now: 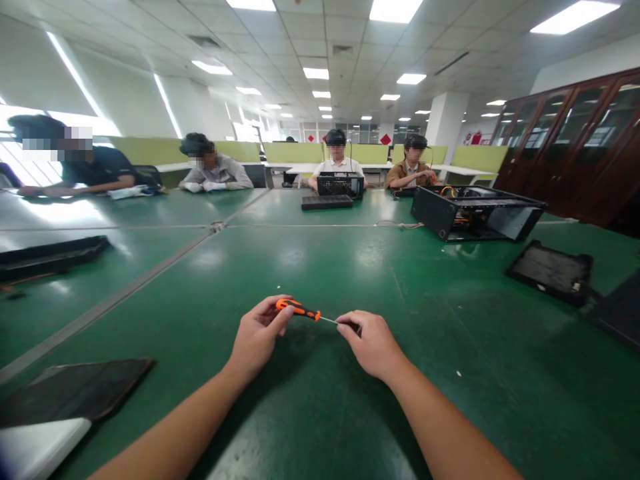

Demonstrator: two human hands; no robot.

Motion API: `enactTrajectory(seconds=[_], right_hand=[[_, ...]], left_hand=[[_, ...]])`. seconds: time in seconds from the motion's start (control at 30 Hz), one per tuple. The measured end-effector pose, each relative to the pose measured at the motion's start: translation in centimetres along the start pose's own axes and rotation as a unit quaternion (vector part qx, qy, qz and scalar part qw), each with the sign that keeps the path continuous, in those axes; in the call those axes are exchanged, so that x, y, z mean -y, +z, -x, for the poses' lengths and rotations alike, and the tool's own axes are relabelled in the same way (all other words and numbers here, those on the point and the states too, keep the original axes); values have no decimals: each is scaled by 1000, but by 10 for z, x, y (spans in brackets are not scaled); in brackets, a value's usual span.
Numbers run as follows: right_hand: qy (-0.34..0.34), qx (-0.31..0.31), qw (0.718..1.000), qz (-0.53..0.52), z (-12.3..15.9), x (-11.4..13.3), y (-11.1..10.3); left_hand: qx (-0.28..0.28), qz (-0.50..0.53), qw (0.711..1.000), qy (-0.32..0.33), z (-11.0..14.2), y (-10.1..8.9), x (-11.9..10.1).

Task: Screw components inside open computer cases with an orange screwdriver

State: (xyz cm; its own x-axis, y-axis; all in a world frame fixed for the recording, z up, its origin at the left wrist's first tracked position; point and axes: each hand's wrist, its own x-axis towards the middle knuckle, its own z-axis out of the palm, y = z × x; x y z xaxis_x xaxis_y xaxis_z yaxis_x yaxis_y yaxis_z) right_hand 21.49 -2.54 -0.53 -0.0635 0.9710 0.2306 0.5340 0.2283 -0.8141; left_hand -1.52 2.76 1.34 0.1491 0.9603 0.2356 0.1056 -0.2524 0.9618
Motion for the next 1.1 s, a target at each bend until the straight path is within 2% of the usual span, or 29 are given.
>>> enactTrajectory(seconds=[0.27,0.43,0.57,0.63,0.7,0.8,1.1], right_hand=[[-23,-3,996,86,3,0,-1],[-33,3,992,124,6,-2,3],[-52,-37,989,137,5,1,-6],[-61,-67,986,141,4,2,-13],[-70,-89,983,145,3,2,-18],[-80,-96,981,149,3,1,-21],[-81,-88,981,150,4,0,-17]], left_hand=[[10,1,1000,24,6,2,-4],[37,-55,994,83,12,1,-3],[42,-111,984,131,11,-3,-7],[76,-186,969,146,9,-5,-8],[146,-272,940,147,6,-6,-7],[221,-335,905,138,3,-4,-2],[217,-346,902,138,6,-3,-1]])
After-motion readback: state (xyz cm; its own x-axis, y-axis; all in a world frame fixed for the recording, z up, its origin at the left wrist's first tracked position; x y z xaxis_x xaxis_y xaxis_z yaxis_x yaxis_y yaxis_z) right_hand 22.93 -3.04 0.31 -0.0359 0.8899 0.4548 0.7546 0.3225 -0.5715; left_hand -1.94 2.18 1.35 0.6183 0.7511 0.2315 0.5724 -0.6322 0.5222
